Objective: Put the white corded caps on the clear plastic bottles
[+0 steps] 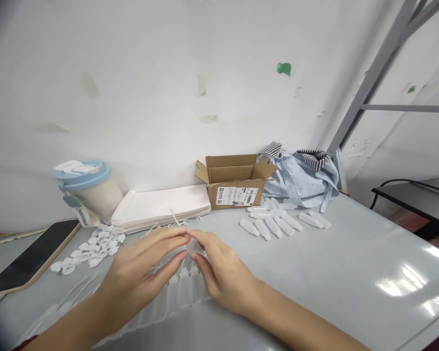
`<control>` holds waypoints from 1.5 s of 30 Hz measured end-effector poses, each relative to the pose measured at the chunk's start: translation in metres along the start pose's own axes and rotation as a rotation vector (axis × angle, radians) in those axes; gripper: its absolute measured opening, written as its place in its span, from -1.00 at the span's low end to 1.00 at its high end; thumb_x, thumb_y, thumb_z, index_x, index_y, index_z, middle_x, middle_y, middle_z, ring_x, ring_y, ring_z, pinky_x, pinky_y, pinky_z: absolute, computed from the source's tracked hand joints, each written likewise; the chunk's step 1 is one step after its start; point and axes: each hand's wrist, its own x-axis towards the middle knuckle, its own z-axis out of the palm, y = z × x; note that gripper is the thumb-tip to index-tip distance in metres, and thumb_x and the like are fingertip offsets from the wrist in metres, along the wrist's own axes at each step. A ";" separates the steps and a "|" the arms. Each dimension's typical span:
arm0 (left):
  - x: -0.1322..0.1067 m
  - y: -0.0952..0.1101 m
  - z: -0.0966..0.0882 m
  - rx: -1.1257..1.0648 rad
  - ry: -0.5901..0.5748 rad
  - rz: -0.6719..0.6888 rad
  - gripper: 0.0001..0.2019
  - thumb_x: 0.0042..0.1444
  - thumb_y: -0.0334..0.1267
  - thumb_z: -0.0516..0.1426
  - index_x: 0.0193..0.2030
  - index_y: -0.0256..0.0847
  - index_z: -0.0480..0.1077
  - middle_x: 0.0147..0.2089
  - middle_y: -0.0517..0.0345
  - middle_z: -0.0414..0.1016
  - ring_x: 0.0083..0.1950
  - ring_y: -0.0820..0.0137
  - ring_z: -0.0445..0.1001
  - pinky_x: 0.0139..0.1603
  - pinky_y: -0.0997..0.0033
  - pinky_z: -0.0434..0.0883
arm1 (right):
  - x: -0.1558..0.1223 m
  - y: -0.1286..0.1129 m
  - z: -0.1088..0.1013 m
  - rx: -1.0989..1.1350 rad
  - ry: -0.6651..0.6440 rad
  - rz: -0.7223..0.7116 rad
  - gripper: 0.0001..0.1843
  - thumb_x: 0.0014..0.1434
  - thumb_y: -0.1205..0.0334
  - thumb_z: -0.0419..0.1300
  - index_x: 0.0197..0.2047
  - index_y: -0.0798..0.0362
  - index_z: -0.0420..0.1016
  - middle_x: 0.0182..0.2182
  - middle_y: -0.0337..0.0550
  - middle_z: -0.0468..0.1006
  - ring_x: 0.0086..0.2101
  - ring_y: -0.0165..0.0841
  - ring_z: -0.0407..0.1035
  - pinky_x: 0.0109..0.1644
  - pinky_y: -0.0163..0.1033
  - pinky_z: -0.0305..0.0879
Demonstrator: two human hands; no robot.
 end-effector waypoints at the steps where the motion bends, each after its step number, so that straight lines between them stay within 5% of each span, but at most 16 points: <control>1: -0.001 0.000 0.001 0.030 -0.033 0.023 -0.79 0.23 -0.49 0.07 -0.02 -0.24 0.36 0.01 0.00 0.49 0.05 0.33 0.46 0.07 0.35 0.44 | 0.000 0.000 0.000 0.011 0.006 0.010 -0.42 0.27 0.49 0.02 0.29 -0.08 0.04 0.08 -0.05 0.42 0.02 -0.32 0.37 0.04 -0.14 0.45; 9: -0.005 0.004 0.003 0.124 -0.197 0.012 -0.67 0.25 -0.47 0.00 0.15 -0.34 0.25 0.18 -0.16 0.35 0.24 0.21 0.30 0.19 0.18 0.39 | 0.005 -0.003 -0.002 0.202 0.051 0.173 -0.57 0.26 0.44 0.05 0.16 -0.05 0.23 -0.02 -0.08 0.50 -0.06 -0.35 0.44 -0.05 -0.20 0.51; 19: -0.005 0.009 0.003 0.205 -0.090 0.175 -0.75 0.19 -0.57 0.04 0.01 -0.49 0.36 0.13 -0.30 0.40 0.24 0.14 0.30 0.21 0.14 0.38 | 0.008 -0.003 -0.004 0.478 0.145 0.421 -0.72 0.25 0.24 0.16 0.04 -0.06 0.36 -0.10 -0.11 0.52 -0.07 -0.31 0.43 0.00 -0.17 0.41; 26: -0.004 0.010 0.005 0.163 -0.059 0.201 -0.70 0.17 -0.61 0.06 0.05 -0.49 0.34 0.04 -0.22 0.45 0.20 0.20 0.32 0.20 0.20 0.38 | 0.017 -0.009 -0.013 0.751 0.131 0.582 -0.73 0.19 0.15 0.24 -0.05 -0.02 0.36 -0.14 -0.11 0.57 -0.10 -0.32 0.47 0.04 -0.16 0.34; 31: -0.003 0.009 0.003 0.124 -0.006 0.118 -0.70 0.15 -0.61 0.07 0.05 -0.48 0.33 0.07 -0.21 0.40 0.20 0.22 0.30 0.20 0.20 0.37 | 0.019 -0.011 -0.015 0.797 0.078 0.566 -0.74 0.20 0.15 0.23 -0.05 0.01 0.38 -0.12 -0.08 0.57 -0.11 -0.29 0.49 0.03 -0.12 0.35; 38: -0.001 0.006 0.001 0.296 -0.089 0.231 -0.64 0.16 -0.51 0.14 0.10 -0.59 0.28 0.12 -0.26 0.37 0.25 0.03 0.20 0.21 0.03 0.36 | 0.019 -0.015 -0.017 0.832 0.052 0.528 -0.80 0.21 0.21 0.22 -0.08 0.00 0.42 -0.17 -0.14 0.59 -0.14 -0.34 0.50 -0.03 -0.22 0.38; 45: 0.001 0.010 0.000 0.203 -0.067 0.143 -0.65 0.13 -0.54 0.11 0.09 -0.51 0.29 0.04 -0.19 0.39 0.15 0.11 0.27 0.12 0.08 0.39 | 0.018 -0.016 -0.017 0.769 0.031 0.529 -0.87 0.24 0.22 0.16 -0.15 0.03 0.45 -0.32 -0.16 0.61 -0.25 -0.34 0.52 -0.12 -0.21 0.43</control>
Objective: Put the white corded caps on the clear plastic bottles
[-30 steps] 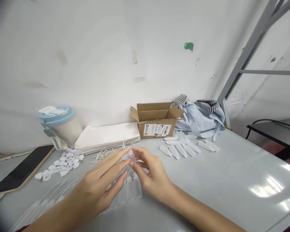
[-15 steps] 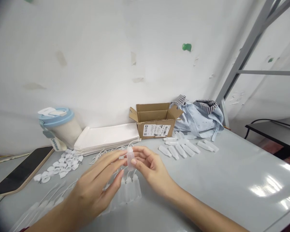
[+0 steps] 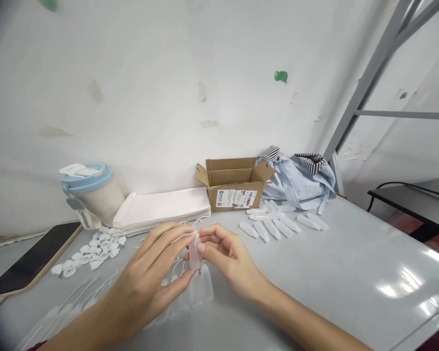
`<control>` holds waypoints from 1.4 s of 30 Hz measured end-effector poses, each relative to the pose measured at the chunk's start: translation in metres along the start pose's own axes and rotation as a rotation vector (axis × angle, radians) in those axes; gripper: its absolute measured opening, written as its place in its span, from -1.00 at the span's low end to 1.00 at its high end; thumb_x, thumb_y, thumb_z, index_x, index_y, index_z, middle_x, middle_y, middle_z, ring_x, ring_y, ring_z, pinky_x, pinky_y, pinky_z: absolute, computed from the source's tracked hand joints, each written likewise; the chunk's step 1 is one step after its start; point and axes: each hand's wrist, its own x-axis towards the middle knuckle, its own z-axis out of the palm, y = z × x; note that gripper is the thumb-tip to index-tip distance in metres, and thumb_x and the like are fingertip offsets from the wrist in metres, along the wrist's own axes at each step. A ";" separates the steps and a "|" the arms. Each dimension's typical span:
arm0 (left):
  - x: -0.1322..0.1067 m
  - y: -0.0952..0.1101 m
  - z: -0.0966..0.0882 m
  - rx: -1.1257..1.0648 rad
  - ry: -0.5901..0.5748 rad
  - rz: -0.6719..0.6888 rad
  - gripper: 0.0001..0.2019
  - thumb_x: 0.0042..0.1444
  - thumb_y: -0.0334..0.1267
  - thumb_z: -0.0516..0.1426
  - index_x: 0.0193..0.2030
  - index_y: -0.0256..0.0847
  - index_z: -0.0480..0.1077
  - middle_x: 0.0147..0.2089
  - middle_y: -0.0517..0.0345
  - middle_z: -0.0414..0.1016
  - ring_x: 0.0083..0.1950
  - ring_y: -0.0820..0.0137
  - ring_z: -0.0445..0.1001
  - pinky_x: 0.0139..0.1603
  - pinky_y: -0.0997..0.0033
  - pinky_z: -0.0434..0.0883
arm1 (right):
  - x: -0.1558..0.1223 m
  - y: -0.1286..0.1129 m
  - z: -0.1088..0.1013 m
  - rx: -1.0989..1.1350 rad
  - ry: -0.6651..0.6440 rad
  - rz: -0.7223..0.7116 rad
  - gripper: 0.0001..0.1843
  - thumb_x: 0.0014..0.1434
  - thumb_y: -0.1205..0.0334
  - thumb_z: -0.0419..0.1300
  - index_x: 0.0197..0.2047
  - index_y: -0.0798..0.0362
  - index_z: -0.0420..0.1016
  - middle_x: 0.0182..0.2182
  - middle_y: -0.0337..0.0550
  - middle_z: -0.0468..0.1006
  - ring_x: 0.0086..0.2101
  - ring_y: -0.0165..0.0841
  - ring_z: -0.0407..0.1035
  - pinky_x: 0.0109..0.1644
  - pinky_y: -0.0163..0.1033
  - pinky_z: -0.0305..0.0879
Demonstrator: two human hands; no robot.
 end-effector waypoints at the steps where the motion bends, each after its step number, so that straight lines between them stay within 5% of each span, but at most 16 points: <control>1: 0.000 0.001 0.000 -0.024 0.002 -0.022 -0.64 0.12 -0.54 0.11 0.09 -0.48 0.29 0.04 -0.17 0.39 0.13 0.12 0.27 0.11 0.09 0.40 | 0.001 0.001 -0.003 -0.050 0.022 -0.016 -0.86 0.25 0.21 0.12 -0.19 0.05 0.46 -0.33 -0.14 0.61 -0.27 -0.33 0.52 -0.14 -0.20 0.44; 5: -0.001 0.012 0.009 -0.126 -0.038 -0.149 -0.61 0.08 -0.51 0.15 0.08 -0.36 0.27 0.04 -0.11 0.39 0.10 0.14 0.28 0.07 0.07 0.41 | 0.012 0.003 -0.023 -0.627 0.252 -0.135 -0.62 0.34 0.15 -0.13 -0.30 0.09 0.45 -0.41 -0.11 0.58 -0.38 -0.34 0.50 -0.26 -0.23 0.45; 9: -0.001 0.029 0.031 -0.255 -0.260 -0.346 -0.58 -0.04 -0.51 0.23 0.00 -0.30 0.31 0.03 -0.04 0.42 0.07 0.14 0.32 0.03 0.07 0.44 | 0.027 0.001 -0.053 -0.965 0.392 -0.135 -0.67 0.29 0.17 -0.06 -0.37 0.09 0.43 -0.42 -0.07 0.54 -0.37 -0.27 0.44 -0.31 -0.22 0.34; 13: 0.002 0.042 0.048 -0.246 -0.478 -0.439 -0.57 -0.06 -0.51 0.22 0.01 -0.34 0.34 0.06 -0.05 0.43 0.10 0.09 0.31 0.07 0.00 0.40 | 0.034 -0.002 -0.074 -1.256 0.350 -0.030 -0.73 0.25 0.33 0.00 -0.43 0.11 0.44 -0.37 -0.03 0.55 -0.33 -0.25 0.42 -0.25 -0.21 0.28; 18: 0.004 0.040 0.054 -0.219 -0.530 -0.488 -0.58 -0.06 -0.48 0.21 0.00 -0.35 0.38 0.01 -0.06 0.46 0.07 0.08 0.34 0.07 0.01 0.39 | 0.033 -0.003 -0.082 -1.527 0.196 0.184 -0.84 0.26 0.32 0.13 -0.32 0.15 0.50 -0.33 -0.09 0.56 -0.30 -0.31 0.45 -0.20 -0.19 0.37; 24: 0.001 0.036 0.053 -0.205 -0.552 -0.554 -0.61 -0.02 -0.46 0.18 0.01 -0.30 0.37 0.01 -0.07 0.44 0.10 0.10 0.32 0.11 0.05 0.37 | 0.031 -0.005 -0.079 -1.711 0.096 0.316 -0.74 0.29 0.19 0.15 0.00 0.10 0.43 -0.04 -0.06 0.48 -0.12 -0.26 0.43 -0.05 -0.04 0.40; 42: -0.001 0.045 0.045 -0.156 -0.601 -0.597 -0.61 0.00 -0.45 0.17 0.02 -0.26 0.37 0.02 -0.04 0.44 0.10 0.13 0.35 0.07 0.14 0.39 | 0.030 -0.009 -0.078 -1.821 0.028 0.413 -0.70 0.28 0.18 0.15 0.05 0.09 0.39 0.01 -0.05 0.45 -0.09 -0.24 0.42 -0.05 -0.01 0.40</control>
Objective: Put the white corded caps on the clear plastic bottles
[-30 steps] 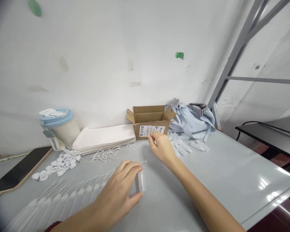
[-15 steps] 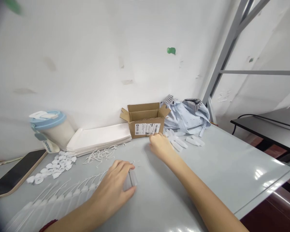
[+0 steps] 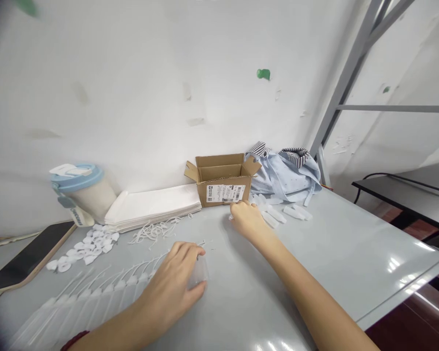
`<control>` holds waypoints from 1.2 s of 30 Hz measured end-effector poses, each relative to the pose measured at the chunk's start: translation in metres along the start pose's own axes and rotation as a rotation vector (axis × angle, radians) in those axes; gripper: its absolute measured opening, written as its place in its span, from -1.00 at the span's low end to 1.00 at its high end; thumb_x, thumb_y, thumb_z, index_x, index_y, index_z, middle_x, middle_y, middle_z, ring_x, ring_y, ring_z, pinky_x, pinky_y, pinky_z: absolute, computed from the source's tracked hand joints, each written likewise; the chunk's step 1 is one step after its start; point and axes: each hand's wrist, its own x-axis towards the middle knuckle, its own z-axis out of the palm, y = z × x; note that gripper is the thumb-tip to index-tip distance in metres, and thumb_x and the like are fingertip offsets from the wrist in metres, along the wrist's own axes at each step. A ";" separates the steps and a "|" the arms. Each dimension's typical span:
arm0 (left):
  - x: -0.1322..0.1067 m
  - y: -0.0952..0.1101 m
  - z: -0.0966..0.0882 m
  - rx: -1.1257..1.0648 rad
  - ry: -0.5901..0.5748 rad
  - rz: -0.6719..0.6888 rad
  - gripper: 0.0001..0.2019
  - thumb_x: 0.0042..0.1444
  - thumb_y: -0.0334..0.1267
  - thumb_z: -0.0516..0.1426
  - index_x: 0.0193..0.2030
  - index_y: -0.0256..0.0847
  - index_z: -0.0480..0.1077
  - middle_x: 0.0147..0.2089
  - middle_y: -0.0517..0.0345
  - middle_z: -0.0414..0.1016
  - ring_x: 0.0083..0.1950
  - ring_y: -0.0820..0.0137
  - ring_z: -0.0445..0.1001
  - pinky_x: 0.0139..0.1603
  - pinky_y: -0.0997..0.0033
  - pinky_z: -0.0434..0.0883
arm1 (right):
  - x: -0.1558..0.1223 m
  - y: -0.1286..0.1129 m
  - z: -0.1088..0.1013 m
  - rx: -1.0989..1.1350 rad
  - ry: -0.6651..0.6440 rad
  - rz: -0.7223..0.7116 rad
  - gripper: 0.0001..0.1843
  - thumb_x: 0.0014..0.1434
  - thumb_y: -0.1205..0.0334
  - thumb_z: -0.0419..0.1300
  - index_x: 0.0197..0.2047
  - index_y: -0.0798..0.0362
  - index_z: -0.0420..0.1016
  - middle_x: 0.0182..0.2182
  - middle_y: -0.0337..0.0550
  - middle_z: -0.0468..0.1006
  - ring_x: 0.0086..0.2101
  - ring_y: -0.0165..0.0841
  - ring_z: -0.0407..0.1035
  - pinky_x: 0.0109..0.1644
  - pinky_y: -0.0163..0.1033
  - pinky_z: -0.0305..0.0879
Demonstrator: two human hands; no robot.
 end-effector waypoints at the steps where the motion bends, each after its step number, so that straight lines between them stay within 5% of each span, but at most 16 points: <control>1: 0.000 0.001 -0.002 0.006 -0.006 -0.006 -0.60 0.00 -0.41 0.20 0.03 -0.26 0.36 0.03 -0.04 0.44 0.10 0.13 0.35 0.06 0.15 0.39 | 0.000 0.000 0.000 0.003 -0.005 0.002 -0.69 0.28 0.18 0.15 0.06 0.09 0.39 0.01 -0.05 0.45 -0.09 -0.24 0.42 -0.05 -0.01 0.41; 5: 0.012 -0.005 -0.020 0.063 0.005 -0.085 -0.70 0.21 -0.16 0.09 0.01 -0.28 0.38 -0.01 -0.09 0.47 0.07 0.09 0.40 0.03 0.07 0.39 | 0.001 0.001 0.000 0.022 -0.029 0.015 -0.68 0.28 0.18 0.16 0.06 0.10 0.38 0.01 -0.05 0.45 -0.09 -0.23 0.42 -0.05 -0.01 0.41; 7: 0.026 -0.014 -0.031 0.114 0.022 -0.149 -0.67 0.35 -0.20 -0.12 -0.04 -0.31 0.40 -0.15 -0.10 0.52 -0.03 0.09 0.47 -0.03 0.00 0.40 | 0.001 0.001 -0.001 0.038 -0.040 0.022 -0.68 0.28 0.18 0.16 0.07 0.10 0.38 0.01 -0.05 0.45 -0.09 -0.23 0.42 -0.05 -0.01 0.41; 9: 0.043 -0.026 -0.039 0.164 -0.005 -0.190 -0.70 0.37 -0.26 -0.11 -0.02 -0.35 0.39 -0.27 -0.04 0.53 -0.19 0.17 0.53 -0.15 0.06 0.46 | 0.000 0.001 -0.001 0.058 -0.050 0.030 -0.68 0.28 0.18 0.16 0.07 0.09 0.38 0.01 -0.05 0.45 -0.10 -0.24 0.43 -0.06 -0.02 0.41; 13: 0.072 -0.045 -0.043 0.223 -0.060 -0.174 -0.70 0.25 -0.20 0.13 0.08 -0.24 0.33 0.06 0.01 0.41 -0.05 0.26 0.48 -0.08 0.13 0.48 | -0.002 0.000 0.002 0.130 -0.032 0.031 -0.69 0.28 0.18 0.15 0.07 0.09 0.38 0.00 -0.05 0.46 -0.11 -0.25 0.43 -0.08 -0.03 0.42; 18: 0.088 -0.057 -0.036 0.201 -0.069 -0.149 -0.69 0.26 -0.20 0.13 0.09 -0.24 0.33 0.08 -0.01 0.40 -0.02 0.24 0.47 -0.06 0.10 0.47 | 0.001 -0.001 0.004 0.329 0.157 0.003 -0.73 0.25 0.25 0.17 0.00 0.14 0.40 -0.12 -0.04 0.51 -0.16 -0.25 0.44 -0.12 -0.09 0.40; 24: 0.072 -0.062 -0.052 0.021 -0.017 -0.133 -0.70 0.26 -0.19 0.12 0.08 -0.25 0.33 0.06 0.00 0.41 -0.05 0.26 0.48 -0.07 0.12 0.47 | -0.002 -0.009 -0.001 0.743 0.491 -0.108 -0.76 0.22 0.23 0.10 -0.04 0.04 0.36 -0.19 -0.05 0.50 -0.25 -0.25 0.40 -0.19 -0.16 0.34; 27: 0.052 -0.056 -0.065 -0.121 0.040 -0.117 -0.83 0.24 -0.22 0.13 -0.15 -0.27 0.44 -0.14 0.09 0.52 -0.16 0.32 0.51 -0.11 0.21 0.47 | -0.010 -0.020 -0.002 0.971 0.553 -0.144 -0.85 0.21 0.15 0.10 -0.17 0.01 0.32 -0.26 -0.10 0.48 -0.34 -0.31 0.40 -0.32 -0.22 0.36; 32: 0.023 -0.051 -0.068 -0.380 0.150 -0.165 -0.82 0.11 -0.26 0.08 -0.42 -0.22 0.48 -0.34 0.14 0.59 -0.24 0.29 0.54 -0.19 0.35 0.44 | -0.024 -0.046 0.003 1.237 0.529 -0.234 -0.79 0.17 0.13 0.17 -0.41 0.00 0.24 -0.34 -0.19 0.44 -0.34 -0.36 0.39 -0.31 -0.27 0.36; 36: 0.018 -0.053 -0.063 -0.569 0.161 -0.222 -0.80 0.05 -0.20 0.09 -0.42 -0.25 0.47 -0.42 0.12 0.55 -0.34 0.31 0.52 -0.35 0.40 0.45 | -0.034 -0.061 0.007 1.541 0.320 -0.291 -0.75 0.10 0.12 0.28 -0.46 0.02 0.30 -0.35 -0.23 0.40 -0.39 -0.41 0.33 -0.37 -0.31 0.29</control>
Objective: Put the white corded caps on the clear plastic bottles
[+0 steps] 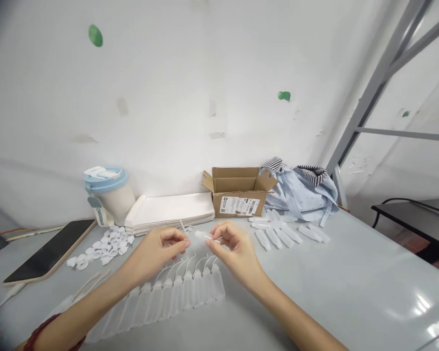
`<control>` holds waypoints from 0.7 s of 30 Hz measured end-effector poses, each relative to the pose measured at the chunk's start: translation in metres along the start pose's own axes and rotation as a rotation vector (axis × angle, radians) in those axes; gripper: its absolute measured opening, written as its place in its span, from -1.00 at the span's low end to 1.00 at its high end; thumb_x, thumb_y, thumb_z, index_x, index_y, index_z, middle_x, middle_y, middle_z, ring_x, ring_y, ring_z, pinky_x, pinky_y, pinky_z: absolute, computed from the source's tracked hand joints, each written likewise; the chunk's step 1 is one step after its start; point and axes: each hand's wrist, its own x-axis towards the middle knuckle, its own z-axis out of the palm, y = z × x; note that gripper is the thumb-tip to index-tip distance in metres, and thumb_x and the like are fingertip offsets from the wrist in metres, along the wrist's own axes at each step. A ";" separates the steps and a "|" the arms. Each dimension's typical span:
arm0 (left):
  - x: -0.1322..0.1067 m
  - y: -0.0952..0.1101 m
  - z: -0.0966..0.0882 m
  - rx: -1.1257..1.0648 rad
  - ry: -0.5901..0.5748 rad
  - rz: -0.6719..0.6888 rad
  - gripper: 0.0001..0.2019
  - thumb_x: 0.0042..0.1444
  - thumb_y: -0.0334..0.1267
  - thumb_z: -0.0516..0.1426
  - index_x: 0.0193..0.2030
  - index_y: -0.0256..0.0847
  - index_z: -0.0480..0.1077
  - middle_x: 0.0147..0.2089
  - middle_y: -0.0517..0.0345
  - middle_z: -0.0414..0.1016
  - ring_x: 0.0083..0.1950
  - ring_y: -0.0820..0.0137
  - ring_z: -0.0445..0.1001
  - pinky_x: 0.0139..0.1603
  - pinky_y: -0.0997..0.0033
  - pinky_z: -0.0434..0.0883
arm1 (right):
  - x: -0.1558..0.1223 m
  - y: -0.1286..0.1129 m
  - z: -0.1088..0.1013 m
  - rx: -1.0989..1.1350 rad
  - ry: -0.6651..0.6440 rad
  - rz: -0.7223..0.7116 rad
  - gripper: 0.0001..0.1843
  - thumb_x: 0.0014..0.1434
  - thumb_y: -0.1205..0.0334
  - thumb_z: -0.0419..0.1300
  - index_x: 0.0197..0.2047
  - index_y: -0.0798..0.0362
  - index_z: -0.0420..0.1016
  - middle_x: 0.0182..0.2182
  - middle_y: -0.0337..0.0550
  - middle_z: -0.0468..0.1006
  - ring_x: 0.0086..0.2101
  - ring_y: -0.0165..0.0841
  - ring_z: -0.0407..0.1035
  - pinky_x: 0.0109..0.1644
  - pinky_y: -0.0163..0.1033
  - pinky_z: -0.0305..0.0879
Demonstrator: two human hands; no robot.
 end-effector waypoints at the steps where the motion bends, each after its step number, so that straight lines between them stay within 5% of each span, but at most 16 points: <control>1: 0.000 0.000 0.000 -0.039 -0.006 -0.013 -0.79 0.05 -0.19 0.09 -0.42 -0.26 0.47 -0.44 0.12 0.53 -0.36 0.32 0.51 -0.37 0.41 0.45 | -0.002 -0.001 0.002 0.059 -0.019 0.035 -0.75 0.08 0.13 0.30 -0.46 0.03 0.32 -0.35 -0.24 0.39 -0.39 -0.41 0.32 -0.37 -0.31 0.27; 13: -0.016 0.008 -0.014 -0.193 -0.181 -0.100 -0.75 0.10 -0.13 0.12 -0.21 -0.20 0.54 -0.42 0.17 0.54 -0.33 0.31 0.51 -0.30 0.37 0.41 | -0.007 0.003 0.008 0.208 -0.217 0.154 -0.84 0.10 0.22 0.33 -0.32 0.01 0.40 -0.30 -0.27 0.43 -0.32 -0.44 0.37 -0.25 -0.31 0.30; 21: -0.026 0.014 -0.018 -0.155 -0.185 -0.073 -0.72 0.15 -0.17 0.07 -0.09 -0.15 0.53 -0.25 0.15 0.56 -0.23 0.30 0.52 -0.23 0.35 0.44 | -0.011 0.000 0.010 -0.010 -0.251 0.054 -0.86 0.10 0.24 0.31 -0.33 0.03 0.40 -0.32 -0.20 0.49 -0.33 -0.39 0.39 -0.25 -0.26 0.31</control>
